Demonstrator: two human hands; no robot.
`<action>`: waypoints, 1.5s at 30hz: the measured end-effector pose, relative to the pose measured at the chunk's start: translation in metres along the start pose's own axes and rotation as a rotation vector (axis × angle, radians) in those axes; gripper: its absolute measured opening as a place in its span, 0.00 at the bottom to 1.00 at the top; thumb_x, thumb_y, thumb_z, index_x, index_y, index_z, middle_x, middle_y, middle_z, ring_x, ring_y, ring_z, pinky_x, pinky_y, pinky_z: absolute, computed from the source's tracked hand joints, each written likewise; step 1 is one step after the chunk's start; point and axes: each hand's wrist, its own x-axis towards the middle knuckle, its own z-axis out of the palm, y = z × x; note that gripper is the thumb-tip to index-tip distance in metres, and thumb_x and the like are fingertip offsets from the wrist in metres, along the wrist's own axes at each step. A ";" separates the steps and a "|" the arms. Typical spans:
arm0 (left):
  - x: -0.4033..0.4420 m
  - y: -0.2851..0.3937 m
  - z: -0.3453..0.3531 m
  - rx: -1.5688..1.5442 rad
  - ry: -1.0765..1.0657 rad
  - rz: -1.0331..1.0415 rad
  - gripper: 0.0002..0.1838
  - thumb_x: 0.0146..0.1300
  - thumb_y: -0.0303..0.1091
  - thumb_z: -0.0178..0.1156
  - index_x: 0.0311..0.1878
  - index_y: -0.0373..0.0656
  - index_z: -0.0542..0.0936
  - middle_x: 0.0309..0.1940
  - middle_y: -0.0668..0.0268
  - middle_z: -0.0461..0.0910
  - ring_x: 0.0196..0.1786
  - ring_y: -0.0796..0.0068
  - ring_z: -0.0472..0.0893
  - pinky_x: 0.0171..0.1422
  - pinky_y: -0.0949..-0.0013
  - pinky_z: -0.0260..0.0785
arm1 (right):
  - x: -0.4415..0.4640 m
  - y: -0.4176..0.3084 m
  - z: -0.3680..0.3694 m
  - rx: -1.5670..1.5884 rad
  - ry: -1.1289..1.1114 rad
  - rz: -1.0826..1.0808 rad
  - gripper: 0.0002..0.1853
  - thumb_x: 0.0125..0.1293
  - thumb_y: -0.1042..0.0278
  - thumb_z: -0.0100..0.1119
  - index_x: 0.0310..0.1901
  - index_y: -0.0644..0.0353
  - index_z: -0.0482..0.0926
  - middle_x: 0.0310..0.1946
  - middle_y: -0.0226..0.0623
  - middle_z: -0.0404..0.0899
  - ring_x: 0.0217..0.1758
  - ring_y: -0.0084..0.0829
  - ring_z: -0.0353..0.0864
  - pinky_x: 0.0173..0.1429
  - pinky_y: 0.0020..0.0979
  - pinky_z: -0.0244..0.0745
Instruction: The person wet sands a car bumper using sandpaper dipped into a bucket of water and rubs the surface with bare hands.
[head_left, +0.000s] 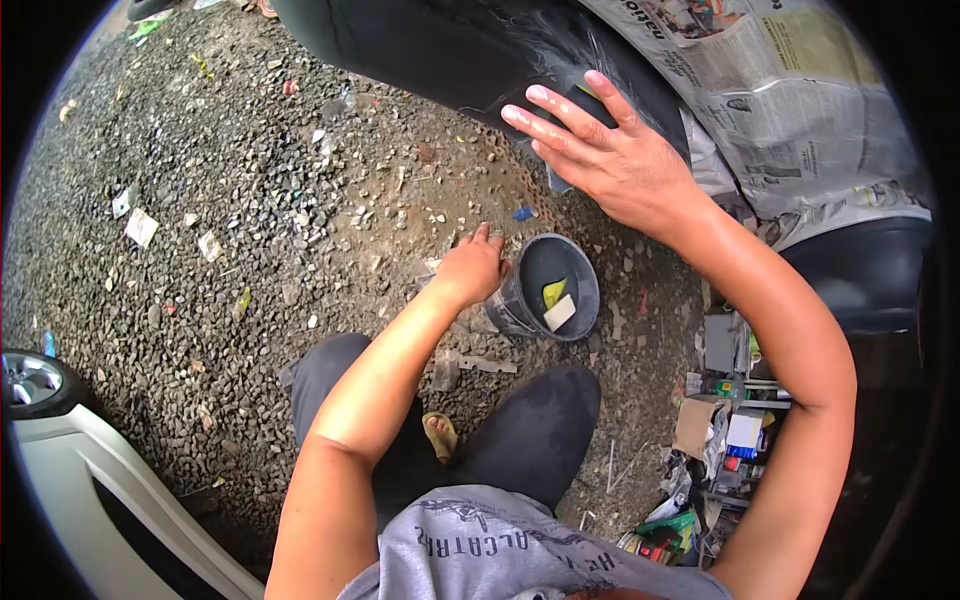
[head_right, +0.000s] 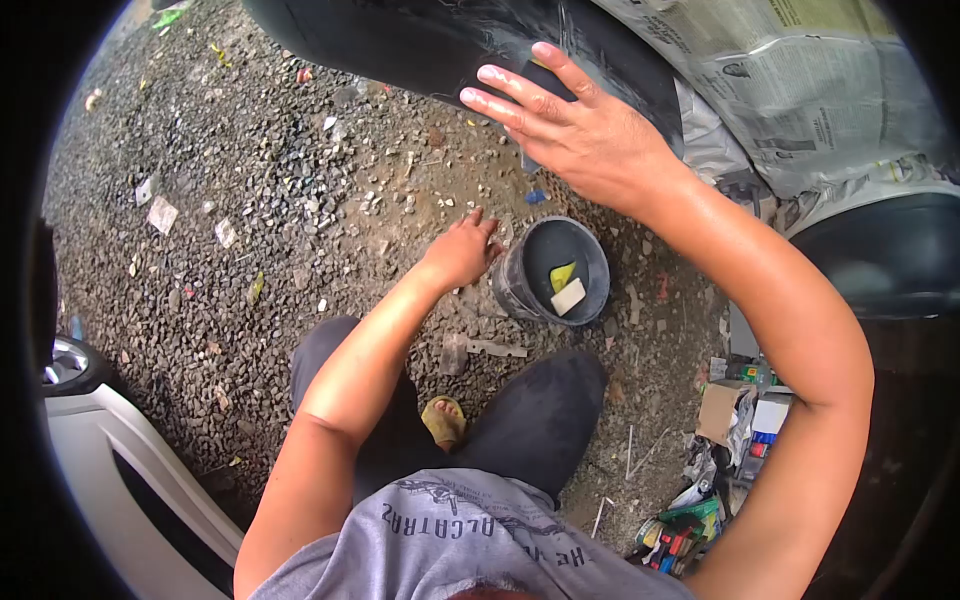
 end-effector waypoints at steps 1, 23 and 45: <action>0.000 -0.001 0.000 0.026 -0.009 -0.007 0.30 0.76 0.46 0.56 0.75 0.41 0.70 0.80 0.43 0.60 0.75 0.40 0.70 0.77 0.49 0.68 | -0.004 0.005 -0.003 0.038 0.003 0.007 0.17 0.66 0.60 0.59 0.56 0.43 0.84 0.82 0.20 0.60 0.87 0.31 0.50 0.91 0.56 0.33; -0.004 -0.001 -0.010 0.018 0.042 -0.052 0.31 0.76 0.47 0.57 0.76 0.42 0.69 0.80 0.42 0.60 0.77 0.43 0.68 0.79 0.50 0.66 | -0.010 0.016 -0.012 0.112 -0.022 0.076 0.17 0.69 0.58 0.58 0.57 0.42 0.85 0.83 0.19 0.58 0.88 0.29 0.47 0.91 0.57 0.30; 0.005 -0.005 0.007 -0.014 0.076 0.008 0.29 0.75 0.45 0.58 0.74 0.41 0.72 0.78 0.41 0.63 0.75 0.40 0.70 0.75 0.47 0.70 | -0.030 0.036 -0.028 0.134 0.000 0.111 0.24 0.60 0.62 0.62 0.60 0.36 0.82 0.81 0.22 0.63 0.87 0.34 0.52 0.90 0.57 0.31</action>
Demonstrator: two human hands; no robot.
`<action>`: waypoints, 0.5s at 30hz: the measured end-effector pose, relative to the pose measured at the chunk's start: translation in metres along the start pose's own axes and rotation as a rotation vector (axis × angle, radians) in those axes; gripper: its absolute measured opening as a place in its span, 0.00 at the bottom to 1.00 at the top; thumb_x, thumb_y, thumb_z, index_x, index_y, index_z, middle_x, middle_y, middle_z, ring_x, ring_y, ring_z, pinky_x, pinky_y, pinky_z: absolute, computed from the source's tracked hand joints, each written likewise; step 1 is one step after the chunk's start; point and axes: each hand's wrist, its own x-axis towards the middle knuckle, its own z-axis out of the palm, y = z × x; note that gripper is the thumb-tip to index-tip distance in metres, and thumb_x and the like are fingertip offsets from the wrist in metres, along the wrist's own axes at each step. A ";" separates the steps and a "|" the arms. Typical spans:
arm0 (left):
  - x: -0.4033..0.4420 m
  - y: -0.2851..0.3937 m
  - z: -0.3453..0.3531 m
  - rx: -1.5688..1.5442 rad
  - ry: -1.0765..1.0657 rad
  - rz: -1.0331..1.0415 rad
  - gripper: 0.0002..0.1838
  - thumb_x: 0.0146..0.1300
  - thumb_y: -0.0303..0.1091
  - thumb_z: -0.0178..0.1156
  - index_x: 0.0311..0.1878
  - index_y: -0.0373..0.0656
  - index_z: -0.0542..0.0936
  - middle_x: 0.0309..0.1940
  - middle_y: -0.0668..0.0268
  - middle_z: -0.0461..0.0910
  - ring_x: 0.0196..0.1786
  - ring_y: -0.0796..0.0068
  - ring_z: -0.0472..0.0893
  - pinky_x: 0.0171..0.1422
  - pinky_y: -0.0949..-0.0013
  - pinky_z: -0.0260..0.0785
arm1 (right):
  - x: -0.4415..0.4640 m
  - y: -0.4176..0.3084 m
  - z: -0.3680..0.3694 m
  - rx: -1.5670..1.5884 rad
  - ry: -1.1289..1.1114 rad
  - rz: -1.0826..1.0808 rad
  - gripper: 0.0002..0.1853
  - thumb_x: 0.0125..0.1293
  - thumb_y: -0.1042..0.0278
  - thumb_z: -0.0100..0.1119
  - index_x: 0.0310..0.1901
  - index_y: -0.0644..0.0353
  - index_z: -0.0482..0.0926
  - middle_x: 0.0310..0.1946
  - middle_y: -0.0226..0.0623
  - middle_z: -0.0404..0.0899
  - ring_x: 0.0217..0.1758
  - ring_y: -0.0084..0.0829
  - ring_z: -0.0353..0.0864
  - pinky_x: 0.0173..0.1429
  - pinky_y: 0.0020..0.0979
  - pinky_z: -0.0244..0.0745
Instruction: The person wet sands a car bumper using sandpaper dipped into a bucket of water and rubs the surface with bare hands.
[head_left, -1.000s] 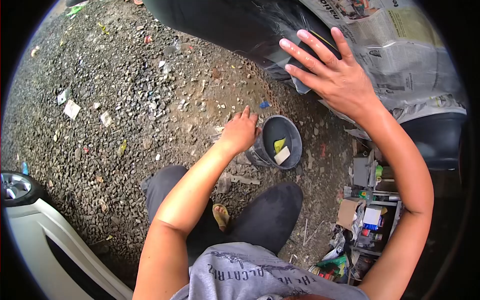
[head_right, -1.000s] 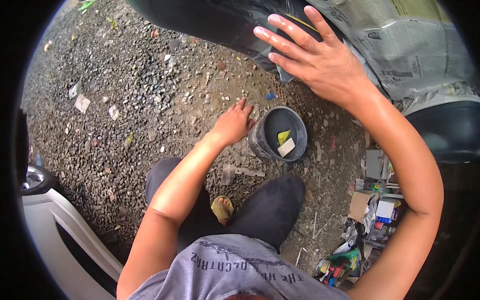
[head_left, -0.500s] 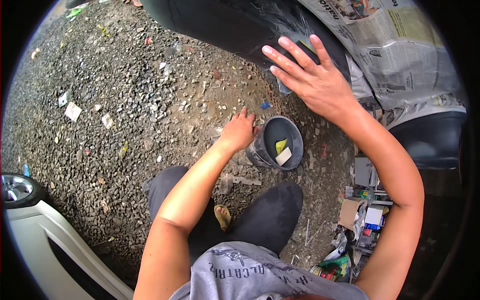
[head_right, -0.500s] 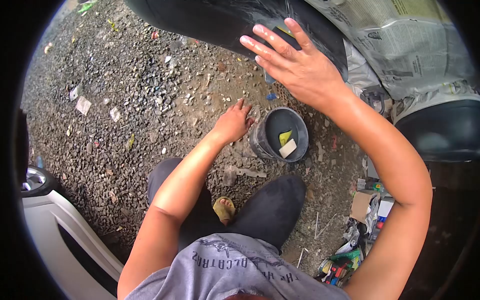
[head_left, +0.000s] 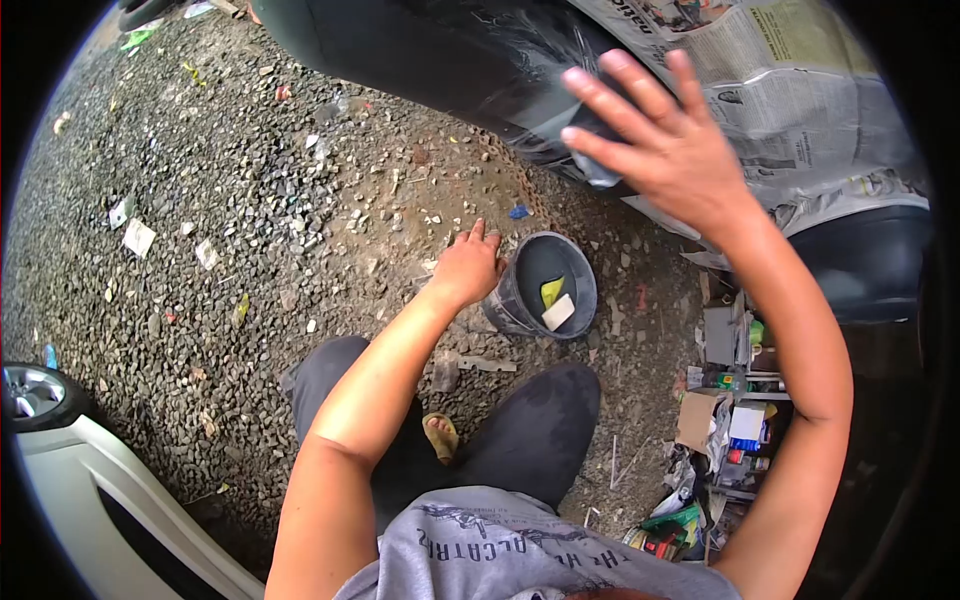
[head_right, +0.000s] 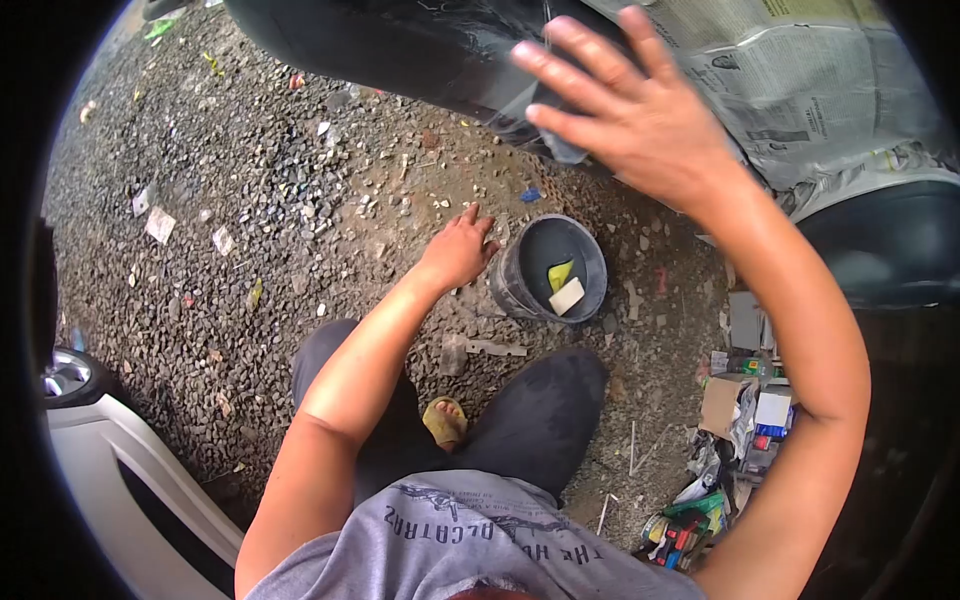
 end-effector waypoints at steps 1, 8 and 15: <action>-0.001 0.000 0.000 -0.016 0.000 -0.001 0.29 0.75 0.45 0.58 0.73 0.41 0.72 0.78 0.41 0.63 0.75 0.40 0.70 0.75 0.47 0.70 | -0.003 0.010 -0.011 0.011 0.032 0.008 0.24 0.60 0.62 0.62 0.61 0.36 0.82 0.81 0.22 0.63 0.87 0.35 0.53 0.90 0.57 0.32; 0.003 -0.004 -0.004 -0.006 -0.011 -0.031 0.29 0.77 0.49 0.56 0.74 0.45 0.72 0.79 0.42 0.61 0.76 0.40 0.69 0.77 0.48 0.68 | 0.001 -0.008 0.014 0.086 0.069 0.074 0.22 0.60 0.63 0.64 0.58 0.37 0.83 0.81 0.22 0.63 0.86 0.33 0.54 0.90 0.57 0.34; -0.001 -0.001 -0.005 -0.034 -0.004 -0.002 0.28 0.77 0.49 0.55 0.74 0.45 0.72 0.78 0.42 0.63 0.76 0.42 0.69 0.77 0.48 0.68 | -0.004 -0.006 0.001 0.070 0.122 0.141 0.24 0.60 0.63 0.65 0.60 0.33 0.83 0.80 0.25 0.66 0.84 0.38 0.58 0.89 0.56 0.34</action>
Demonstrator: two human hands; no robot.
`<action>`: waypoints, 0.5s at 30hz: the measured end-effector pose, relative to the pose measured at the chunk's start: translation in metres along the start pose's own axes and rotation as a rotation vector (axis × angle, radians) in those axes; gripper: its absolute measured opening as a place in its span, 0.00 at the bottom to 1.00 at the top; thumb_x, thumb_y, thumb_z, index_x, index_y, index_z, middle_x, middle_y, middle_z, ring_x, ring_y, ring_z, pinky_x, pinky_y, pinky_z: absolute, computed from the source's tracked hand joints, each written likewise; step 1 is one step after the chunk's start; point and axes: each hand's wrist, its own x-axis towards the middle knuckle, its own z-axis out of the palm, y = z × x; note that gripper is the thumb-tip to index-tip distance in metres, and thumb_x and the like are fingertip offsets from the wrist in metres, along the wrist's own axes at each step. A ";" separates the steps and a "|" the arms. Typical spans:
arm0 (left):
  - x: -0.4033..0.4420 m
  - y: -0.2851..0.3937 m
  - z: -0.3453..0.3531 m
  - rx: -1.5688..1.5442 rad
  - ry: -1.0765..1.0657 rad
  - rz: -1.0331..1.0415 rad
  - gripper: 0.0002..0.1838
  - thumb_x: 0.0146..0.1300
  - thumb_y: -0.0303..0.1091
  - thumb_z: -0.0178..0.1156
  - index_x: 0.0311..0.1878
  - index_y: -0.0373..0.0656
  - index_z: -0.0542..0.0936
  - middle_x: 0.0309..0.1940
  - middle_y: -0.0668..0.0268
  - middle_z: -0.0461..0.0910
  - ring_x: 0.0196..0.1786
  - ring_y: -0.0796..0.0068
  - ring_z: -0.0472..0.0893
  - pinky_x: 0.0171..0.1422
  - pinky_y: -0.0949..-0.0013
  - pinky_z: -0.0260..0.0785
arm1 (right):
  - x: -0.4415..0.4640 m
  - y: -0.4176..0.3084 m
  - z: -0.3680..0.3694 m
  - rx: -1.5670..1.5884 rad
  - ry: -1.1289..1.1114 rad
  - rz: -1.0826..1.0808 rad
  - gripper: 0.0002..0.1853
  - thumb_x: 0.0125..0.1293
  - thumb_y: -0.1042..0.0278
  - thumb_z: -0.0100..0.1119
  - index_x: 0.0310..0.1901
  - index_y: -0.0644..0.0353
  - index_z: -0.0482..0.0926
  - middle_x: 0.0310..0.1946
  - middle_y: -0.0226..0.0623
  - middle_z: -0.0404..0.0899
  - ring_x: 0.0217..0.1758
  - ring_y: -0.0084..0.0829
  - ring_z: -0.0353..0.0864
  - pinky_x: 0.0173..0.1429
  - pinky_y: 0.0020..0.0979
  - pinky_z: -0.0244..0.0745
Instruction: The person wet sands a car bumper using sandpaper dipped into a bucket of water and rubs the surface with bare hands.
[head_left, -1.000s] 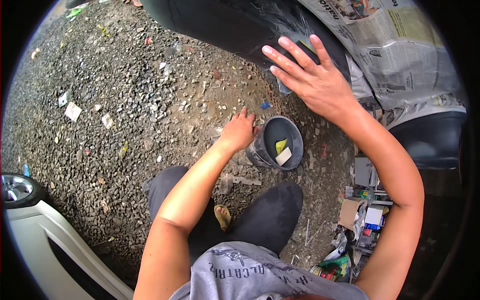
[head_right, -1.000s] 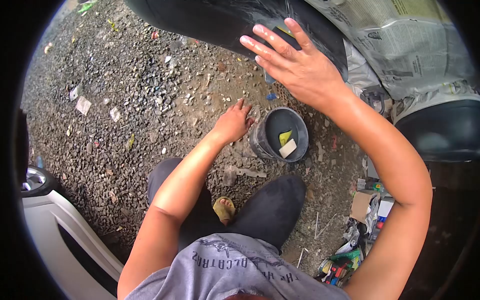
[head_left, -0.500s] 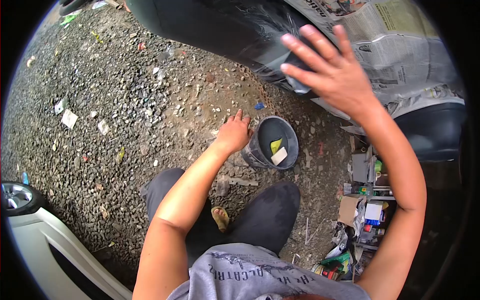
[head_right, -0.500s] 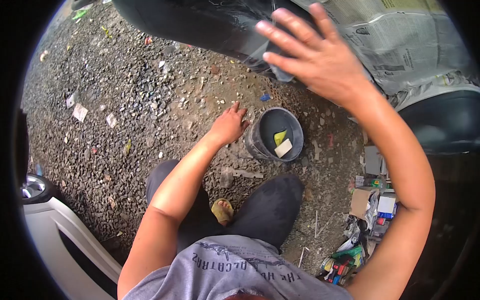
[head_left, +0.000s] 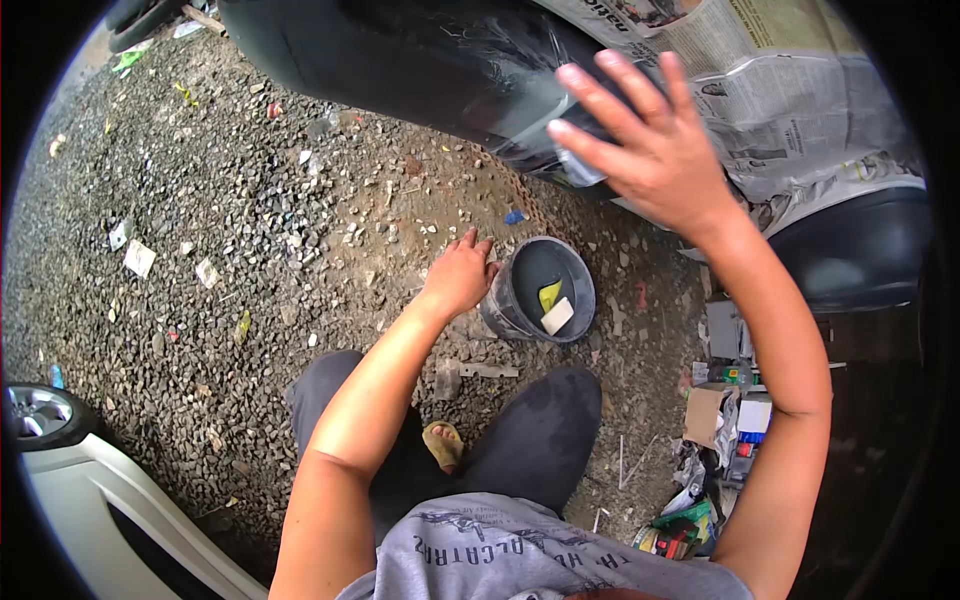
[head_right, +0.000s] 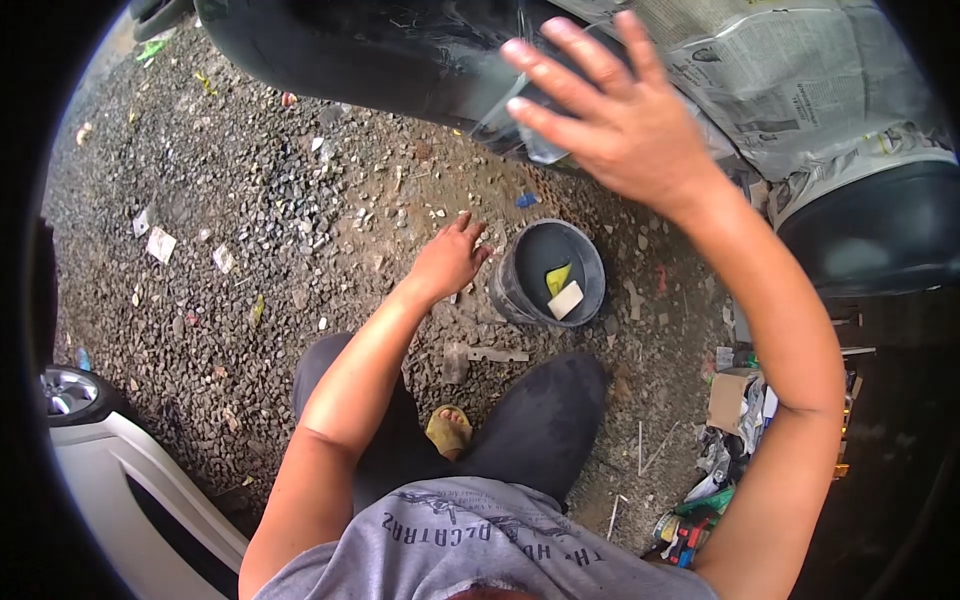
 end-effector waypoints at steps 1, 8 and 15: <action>0.001 -0.002 0.001 0.006 0.010 0.000 0.28 0.77 0.49 0.56 0.74 0.45 0.72 0.78 0.42 0.64 0.76 0.42 0.69 0.77 0.48 0.68 | 0.001 -0.002 0.004 0.001 -0.003 -0.013 0.24 0.60 0.63 0.65 0.59 0.33 0.83 0.80 0.25 0.66 0.84 0.38 0.59 0.89 0.56 0.34; -0.005 0.000 -0.006 -0.012 0.028 0.003 0.28 0.77 0.47 0.56 0.74 0.43 0.73 0.77 0.43 0.66 0.75 0.42 0.70 0.78 0.49 0.66 | -0.017 0.011 -0.019 0.010 -0.043 0.264 0.24 0.63 0.72 0.62 0.62 0.44 0.83 0.76 0.27 0.71 0.79 0.34 0.69 0.85 0.55 0.53; 0.000 -0.009 -0.002 -0.021 0.040 0.018 0.28 0.78 0.48 0.55 0.74 0.44 0.73 0.77 0.43 0.66 0.74 0.40 0.71 0.78 0.49 0.65 | -0.025 -0.016 -0.030 1.077 0.207 0.949 0.17 0.76 0.75 0.53 0.63 0.64 0.79 0.55 0.39 0.87 0.55 0.37 0.87 0.64 0.32 0.76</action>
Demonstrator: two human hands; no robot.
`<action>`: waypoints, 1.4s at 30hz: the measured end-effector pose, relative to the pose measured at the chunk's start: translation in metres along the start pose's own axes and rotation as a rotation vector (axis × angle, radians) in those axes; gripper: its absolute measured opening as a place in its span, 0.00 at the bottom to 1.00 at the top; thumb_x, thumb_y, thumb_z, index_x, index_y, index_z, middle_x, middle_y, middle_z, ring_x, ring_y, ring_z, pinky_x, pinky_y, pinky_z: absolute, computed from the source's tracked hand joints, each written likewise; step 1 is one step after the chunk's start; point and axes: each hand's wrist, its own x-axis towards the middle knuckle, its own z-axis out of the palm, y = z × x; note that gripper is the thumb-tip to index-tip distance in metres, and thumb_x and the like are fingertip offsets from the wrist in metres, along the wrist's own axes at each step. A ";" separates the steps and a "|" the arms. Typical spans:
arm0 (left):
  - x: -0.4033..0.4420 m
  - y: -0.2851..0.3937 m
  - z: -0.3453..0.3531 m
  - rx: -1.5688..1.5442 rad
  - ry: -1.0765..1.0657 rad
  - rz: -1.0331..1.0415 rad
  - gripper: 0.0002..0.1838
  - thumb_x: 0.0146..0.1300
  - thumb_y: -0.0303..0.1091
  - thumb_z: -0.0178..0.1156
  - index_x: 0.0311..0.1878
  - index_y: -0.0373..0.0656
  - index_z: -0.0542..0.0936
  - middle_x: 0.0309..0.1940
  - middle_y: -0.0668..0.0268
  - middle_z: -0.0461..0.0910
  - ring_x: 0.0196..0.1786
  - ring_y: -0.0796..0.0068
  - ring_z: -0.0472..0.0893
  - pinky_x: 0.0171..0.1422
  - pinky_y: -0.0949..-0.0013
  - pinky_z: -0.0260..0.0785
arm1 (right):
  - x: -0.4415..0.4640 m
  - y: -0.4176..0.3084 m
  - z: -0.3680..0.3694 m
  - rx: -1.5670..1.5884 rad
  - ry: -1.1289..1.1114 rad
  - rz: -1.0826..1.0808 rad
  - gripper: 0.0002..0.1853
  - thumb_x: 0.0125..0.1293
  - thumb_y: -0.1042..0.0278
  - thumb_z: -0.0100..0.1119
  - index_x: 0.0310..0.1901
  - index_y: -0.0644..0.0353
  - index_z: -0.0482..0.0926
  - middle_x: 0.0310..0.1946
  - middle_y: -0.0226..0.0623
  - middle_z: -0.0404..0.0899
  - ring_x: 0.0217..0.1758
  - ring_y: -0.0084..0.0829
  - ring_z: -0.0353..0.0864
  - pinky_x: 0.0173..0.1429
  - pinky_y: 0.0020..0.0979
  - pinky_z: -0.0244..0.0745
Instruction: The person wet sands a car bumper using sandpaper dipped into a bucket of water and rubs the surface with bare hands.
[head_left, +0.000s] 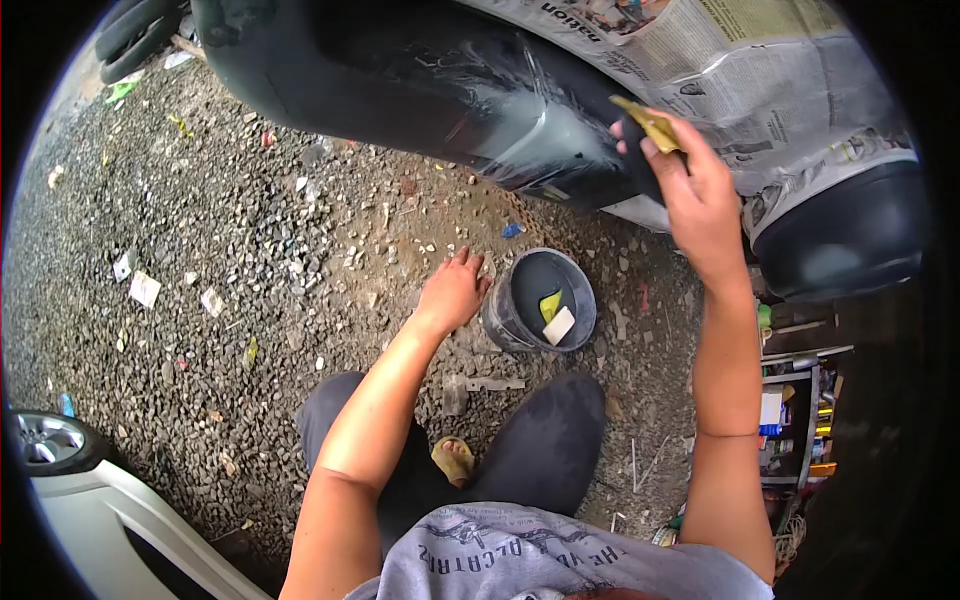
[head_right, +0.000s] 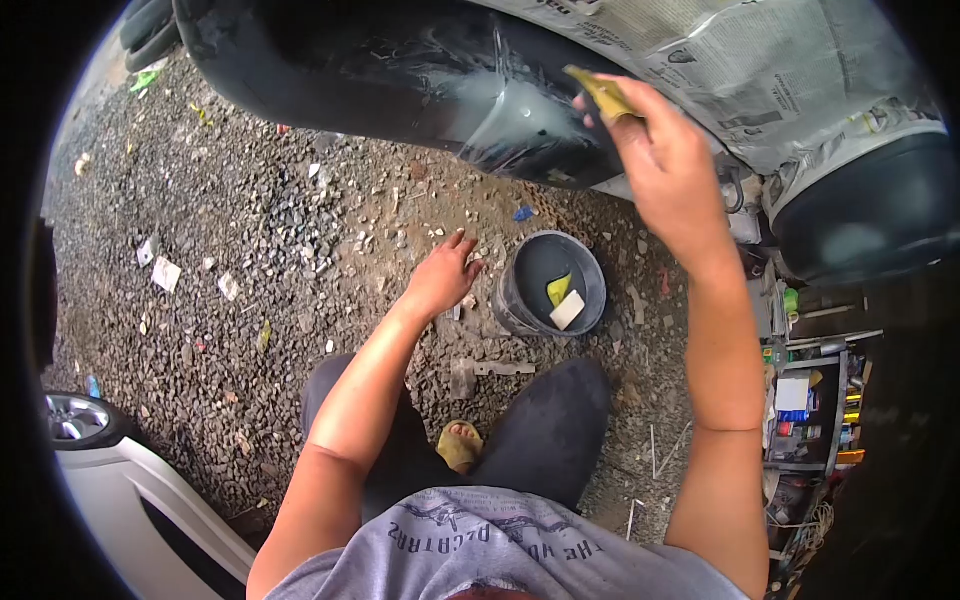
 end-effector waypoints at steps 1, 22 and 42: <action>0.001 -0.001 0.002 0.006 -0.002 0.002 0.28 0.78 0.48 0.55 0.74 0.43 0.73 0.77 0.43 0.66 0.74 0.40 0.71 0.78 0.49 0.65 | 0.001 0.005 0.005 -0.043 0.002 -0.011 0.14 0.78 0.70 0.55 0.59 0.63 0.80 0.48 0.42 0.87 0.48 0.40 0.86 0.56 0.34 0.78; 0.008 -0.008 0.006 -0.031 -0.023 0.011 0.28 0.77 0.46 0.57 0.71 0.39 0.75 0.75 0.43 0.69 0.72 0.41 0.73 0.76 0.49 0.68 | 0.074 0.018 0.017 -0.381 -0.346 -0.025 0.28 0.62 0.51 0.74 0.50 0.68 0.78 0.42 0.48 0.84 0.47 0.36 0.82 0.54 0.38 0.75; 0.005 0.002 0.013 -0.030 -0.060 0.015 0.28 0.77 0.47 0.57 0.72 0.41 0.74 0.75 0.45 0.69 0.74 0.40 0.72 0.77 0.49 0.67 | 0.092 -0.025 0.011 -0.866 -0.585 -0.137 0.26 0.59 0.52 0.73 0.51 0.60 0.76 0.50 0.42 0.80 0.55 0.49 0.83 0.55 0.47 0.77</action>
